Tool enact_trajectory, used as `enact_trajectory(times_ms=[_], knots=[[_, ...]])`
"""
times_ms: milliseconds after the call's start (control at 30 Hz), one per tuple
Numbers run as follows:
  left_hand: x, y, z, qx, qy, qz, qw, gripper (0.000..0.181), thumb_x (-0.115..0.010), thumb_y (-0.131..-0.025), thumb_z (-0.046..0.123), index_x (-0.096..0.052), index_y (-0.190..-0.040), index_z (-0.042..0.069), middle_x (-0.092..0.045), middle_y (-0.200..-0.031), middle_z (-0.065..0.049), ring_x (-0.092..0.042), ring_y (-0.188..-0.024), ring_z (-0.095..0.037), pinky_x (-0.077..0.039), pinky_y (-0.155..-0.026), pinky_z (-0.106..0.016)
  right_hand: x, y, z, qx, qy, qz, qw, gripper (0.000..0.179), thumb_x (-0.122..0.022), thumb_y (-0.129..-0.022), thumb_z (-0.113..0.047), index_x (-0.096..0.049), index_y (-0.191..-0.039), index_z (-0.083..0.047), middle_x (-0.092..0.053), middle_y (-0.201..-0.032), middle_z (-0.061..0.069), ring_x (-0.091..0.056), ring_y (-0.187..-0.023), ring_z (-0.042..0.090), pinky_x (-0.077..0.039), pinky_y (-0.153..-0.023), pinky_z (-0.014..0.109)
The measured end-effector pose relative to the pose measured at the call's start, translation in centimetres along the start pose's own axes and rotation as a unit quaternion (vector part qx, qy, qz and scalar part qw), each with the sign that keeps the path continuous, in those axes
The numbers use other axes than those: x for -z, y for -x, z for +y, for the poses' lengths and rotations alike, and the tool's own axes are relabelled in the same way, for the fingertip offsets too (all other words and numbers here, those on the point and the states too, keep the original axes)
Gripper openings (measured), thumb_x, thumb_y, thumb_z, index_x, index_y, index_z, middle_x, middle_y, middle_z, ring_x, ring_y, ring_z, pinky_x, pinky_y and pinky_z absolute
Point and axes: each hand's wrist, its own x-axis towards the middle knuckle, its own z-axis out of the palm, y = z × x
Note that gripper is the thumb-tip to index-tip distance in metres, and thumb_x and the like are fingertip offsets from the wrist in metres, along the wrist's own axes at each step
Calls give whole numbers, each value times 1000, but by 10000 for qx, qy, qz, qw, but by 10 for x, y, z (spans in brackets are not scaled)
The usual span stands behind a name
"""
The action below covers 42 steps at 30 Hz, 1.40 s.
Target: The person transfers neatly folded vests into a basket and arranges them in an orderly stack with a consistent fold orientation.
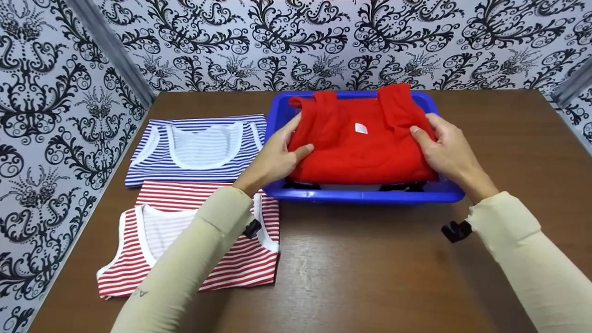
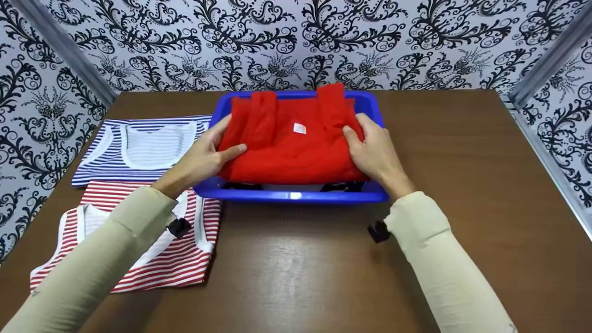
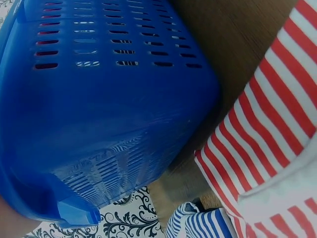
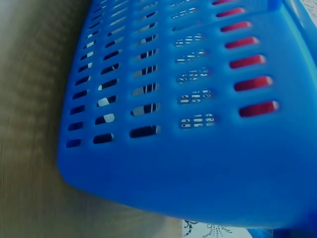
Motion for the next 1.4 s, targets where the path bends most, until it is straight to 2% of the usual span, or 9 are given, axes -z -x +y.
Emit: enact_trajectory(times_ms=[167, 467, 700, 933, 1200, 1400], knots=[[0, 0, 1, 4, -325, -16, 9995, 72, -61, -96, 10, -24, -158, 13, -29, -161, 1, -27, -147, -12, -20, -120, -25, -2, 0, -1, 69, 112, -8, 9999, 34, -51, -102, -34, -62, -122, -9, -64, -109, 12, -53, -96, 20, -39, -83, 28], [0, 1, -1, 103, -403, 30, 9991, 73, -62, -97, 10, -24, -158, 17, -28, -161, 4, -26, -148, -11, -18, -121, -25, -5, -1, -2, 74, 125, -127, 9998, 35, -49, -103, -34, -60, -123, -8, -64, -110, 14, -55, -99, 24, -40, -87, 37], [-1, 1, -2, 182, -670, 16, 9976, 72, -61, -97, 12, -24, -158, 19, -29, -161, 4, -27, -147, -13, -18, -121, -25, -8, 0, 0, 127, 164, -161, 9997, 33, -49, -103, -31, -60, -122, -7, -64, -109, 16, -56, -99, 29, -40, -88, 43], [-3, 1, -2, 239, -868, -22, 9959, 71, -61, -97, 12, -25, -158, 19, -30, -161, 2, -29, -147, -14, -19, -121, -25, -10, -1, 2, 241, 235, -242, 9991, 34, -50, -102, -28, -59, -127, -6, -63, -121, 19, -56, -115, 37, -40, -101, 54], [-3, 1, 1, 310, -1164, -89, 9927, 70, -60, -98, 13, -24, -158, 19, -31, -161, 2, -30, -146, -16, -20, -121, -27, -10, 0, 1, 327, 370, -153, 9987, 31, -51, -102, -26, -61, -124, -7, -65, -113, 19, -58, -106, 37, -41, -92, 51], [-4, -1, 3, 355, -1198, -143, 9921, 70, -60, -98, 13, -24, -158, 21, -34, -159, 0, -34, -144, -17, -22, -120, -28, -9, 0, -1, 324, 484, -166, 9982, 30, -50, -102, -27, -62, -121, -8, -65, -107, 18, -58, -99, 36, -41, -86, 50]])
